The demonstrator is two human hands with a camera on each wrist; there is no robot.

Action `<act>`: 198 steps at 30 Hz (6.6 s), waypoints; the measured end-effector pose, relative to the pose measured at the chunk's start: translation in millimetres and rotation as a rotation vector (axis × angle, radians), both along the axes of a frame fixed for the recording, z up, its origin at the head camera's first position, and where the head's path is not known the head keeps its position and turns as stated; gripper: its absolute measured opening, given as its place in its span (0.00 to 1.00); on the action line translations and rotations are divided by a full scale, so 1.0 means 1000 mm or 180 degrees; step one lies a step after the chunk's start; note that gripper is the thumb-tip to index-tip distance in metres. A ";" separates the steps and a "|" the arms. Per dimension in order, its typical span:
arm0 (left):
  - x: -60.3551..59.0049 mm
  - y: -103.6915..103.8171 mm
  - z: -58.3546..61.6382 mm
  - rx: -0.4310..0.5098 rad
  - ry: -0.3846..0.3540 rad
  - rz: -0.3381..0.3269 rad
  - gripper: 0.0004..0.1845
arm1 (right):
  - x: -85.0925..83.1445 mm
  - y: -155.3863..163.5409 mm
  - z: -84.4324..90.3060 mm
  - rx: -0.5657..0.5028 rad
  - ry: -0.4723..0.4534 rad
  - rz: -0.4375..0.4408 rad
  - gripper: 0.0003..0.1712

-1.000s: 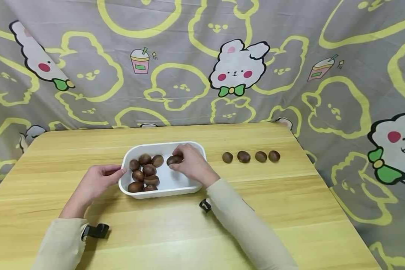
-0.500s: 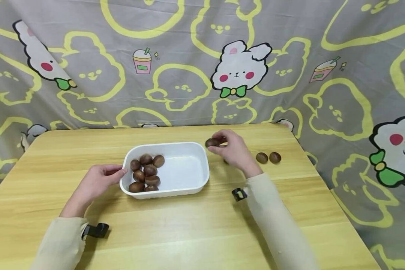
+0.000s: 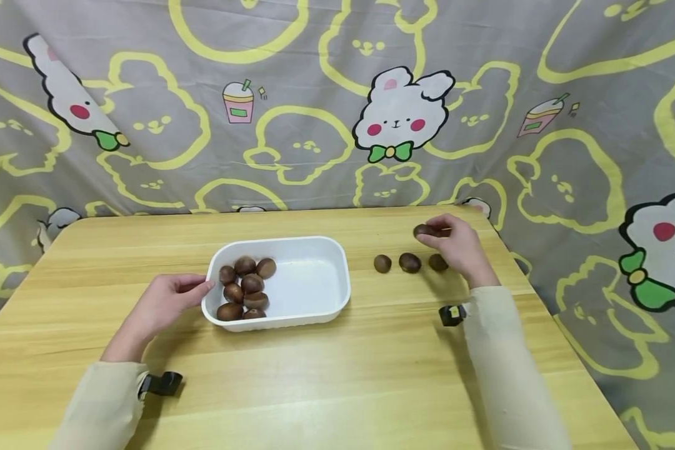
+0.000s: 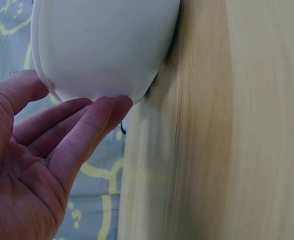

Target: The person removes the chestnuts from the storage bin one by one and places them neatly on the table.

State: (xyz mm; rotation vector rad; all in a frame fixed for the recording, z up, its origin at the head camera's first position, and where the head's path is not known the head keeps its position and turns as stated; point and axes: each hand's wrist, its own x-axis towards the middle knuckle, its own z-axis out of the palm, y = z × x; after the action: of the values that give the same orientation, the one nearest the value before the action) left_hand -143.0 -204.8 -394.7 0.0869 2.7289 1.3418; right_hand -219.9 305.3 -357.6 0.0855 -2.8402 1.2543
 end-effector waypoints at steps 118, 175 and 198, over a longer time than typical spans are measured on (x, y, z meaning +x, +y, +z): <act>0.000 0.001 -0.001 0.0175 -0.0156 0.0006 0.22 | 0.029 -0.266 -0.042 0.0488 -0.0387 0.2084 0.12; 0.000 0.000 0.000 0.0211 -0.0205 0.0001 0.21 | 0.023 -0.204 -0.013 0.0123 -0.0239 0.1612 0.14; -0.002 -0.002 0.002 0.0030 -0.0116 -0.0025 0.20 | 0.041 -0.102 0.004 -0.0111 -0.0197 0.0732 0.20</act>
State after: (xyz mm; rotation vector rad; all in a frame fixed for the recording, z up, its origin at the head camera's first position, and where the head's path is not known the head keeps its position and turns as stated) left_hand -145.2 -206.7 -392.8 0.0731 2.6898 1.3408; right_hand -179.2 203.3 -354.0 0.3891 -2.9273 1.3680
